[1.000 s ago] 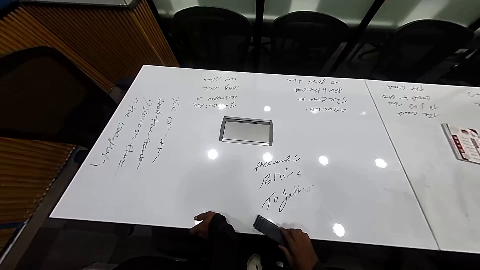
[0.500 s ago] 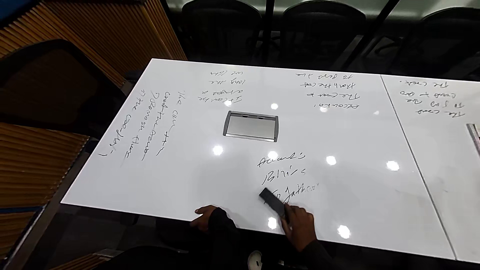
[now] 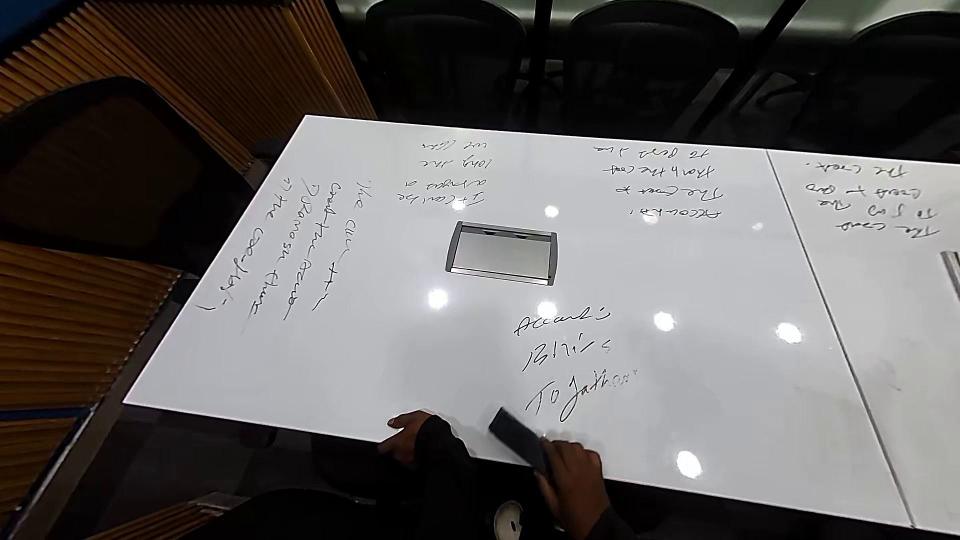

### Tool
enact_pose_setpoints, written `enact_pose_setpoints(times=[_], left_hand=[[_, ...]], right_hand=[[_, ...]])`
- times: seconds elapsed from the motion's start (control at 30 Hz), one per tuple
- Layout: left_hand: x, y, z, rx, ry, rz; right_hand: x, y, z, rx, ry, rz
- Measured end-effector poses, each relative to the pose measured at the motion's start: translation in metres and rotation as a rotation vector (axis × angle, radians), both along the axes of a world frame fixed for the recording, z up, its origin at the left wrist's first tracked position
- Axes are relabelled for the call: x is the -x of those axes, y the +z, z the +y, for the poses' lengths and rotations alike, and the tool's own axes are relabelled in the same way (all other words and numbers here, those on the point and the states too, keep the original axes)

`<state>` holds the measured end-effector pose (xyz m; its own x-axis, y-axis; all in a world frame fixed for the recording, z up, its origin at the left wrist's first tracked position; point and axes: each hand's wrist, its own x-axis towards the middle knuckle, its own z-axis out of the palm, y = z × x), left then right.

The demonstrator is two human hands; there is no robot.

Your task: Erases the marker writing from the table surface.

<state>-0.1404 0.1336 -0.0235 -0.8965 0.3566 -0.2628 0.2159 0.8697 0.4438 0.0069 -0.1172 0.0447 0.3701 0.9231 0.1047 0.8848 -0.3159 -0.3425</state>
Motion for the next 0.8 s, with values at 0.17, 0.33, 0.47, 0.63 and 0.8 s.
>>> enact_pose_setpoints(times=[0.17, 0.33, 0.47, 0.63, 0.8], left_hand=[[0.001, 0.0, 0.002, 0.022, 0.014, -0.014], [-0.003, 0.01, 0.0, 0.075, -0.038, 0.012], [-0.001, 0.007, -0.001, 0.051, -0.051, 0.017], [0.003, -0.004, 0.003, 0.055, -0.013, 0.03], [0.0, -0.001, 0.002, 0.018, 0.0, 0.026]], right_hand=[[-0.017, -0.008, -0.024, -0.039, -0.042, -0.044], [-0.108, -0.004, -0.044, -0.068, -0.386, -0.121], [-0.166, 0.0, -0.063, 0.017, -0.698, -0.059], [-0.163, -0.001, -0.056, 0.003, -0.749, -0.022], [-0.094, -0.005, -0.026, -0.089, -0.469, -0.078]])
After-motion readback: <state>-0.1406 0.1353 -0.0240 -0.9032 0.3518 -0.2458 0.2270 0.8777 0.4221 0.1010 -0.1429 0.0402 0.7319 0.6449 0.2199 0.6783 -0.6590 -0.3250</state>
